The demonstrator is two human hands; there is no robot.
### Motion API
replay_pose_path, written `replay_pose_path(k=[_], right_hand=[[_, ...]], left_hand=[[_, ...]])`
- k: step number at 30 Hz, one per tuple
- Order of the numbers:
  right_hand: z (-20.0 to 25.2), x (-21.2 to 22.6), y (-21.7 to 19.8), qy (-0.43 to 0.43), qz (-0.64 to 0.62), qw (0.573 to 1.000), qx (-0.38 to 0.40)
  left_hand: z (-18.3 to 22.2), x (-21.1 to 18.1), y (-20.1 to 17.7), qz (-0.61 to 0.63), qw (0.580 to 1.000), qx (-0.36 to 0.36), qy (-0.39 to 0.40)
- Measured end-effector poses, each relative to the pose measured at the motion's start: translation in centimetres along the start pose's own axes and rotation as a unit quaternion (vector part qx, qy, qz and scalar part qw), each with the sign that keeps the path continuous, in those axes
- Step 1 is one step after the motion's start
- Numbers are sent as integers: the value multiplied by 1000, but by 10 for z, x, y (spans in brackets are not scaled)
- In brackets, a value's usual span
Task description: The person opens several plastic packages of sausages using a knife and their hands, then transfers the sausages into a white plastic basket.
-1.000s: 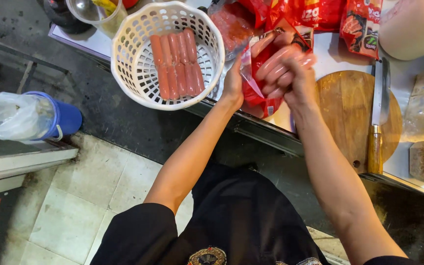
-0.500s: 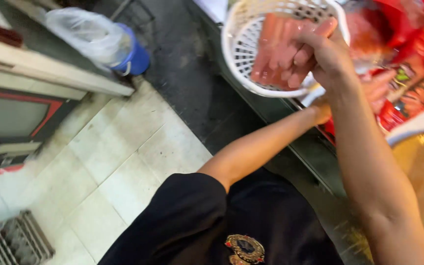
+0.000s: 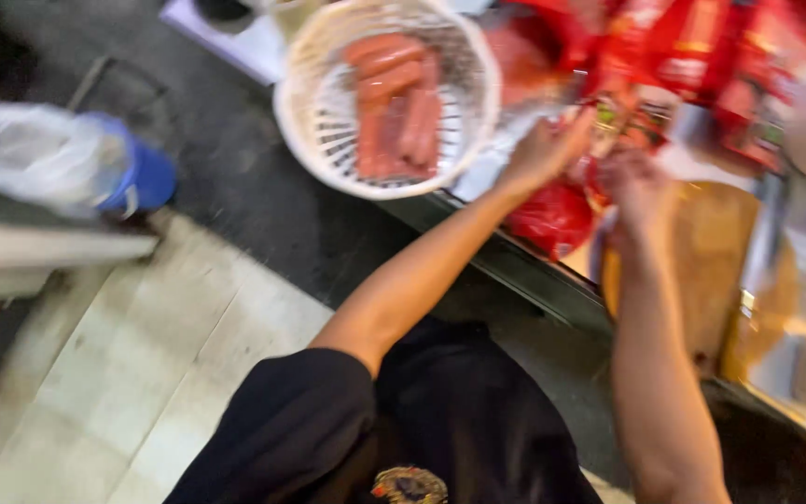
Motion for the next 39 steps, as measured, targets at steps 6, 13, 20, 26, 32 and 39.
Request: replay_pose_path(k=[6, 13, 20, 26, 32, 39], right_hand=[[60, 37, 23, 135, 412, 899, 68], [52, 37, 22, -18, 466, 882, -72], [13, 48, 35, 56, 172, 983, -30], [6, 76, 58, 130, -43, 989, 53], [9, 70, 57, 178, -81, 979, 57], [5, 19, 37, 193, -338, 918, 79]], left_hand=[[18, 20, 7, -106, 975, -135, -145], [66, -10, 10, -133, 972, -153, -117], [60, -14, 4, -44, 990, -126, -43], [52, -17, 17, -44, 996, -58, -60], [42, 21, 15, 34, 998, 7, -44], [42, -10, 10, 286, 952, 33, -101]])
Point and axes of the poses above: each hand's wrist, its own z-axis away from the middle knuckle, its own y-axis out of the palm, x = y × z, the point moved 2 cm from there along -z, towards the middle knuckle, and after that the axes turned 8 degrees about x, right-handed, at the moved point
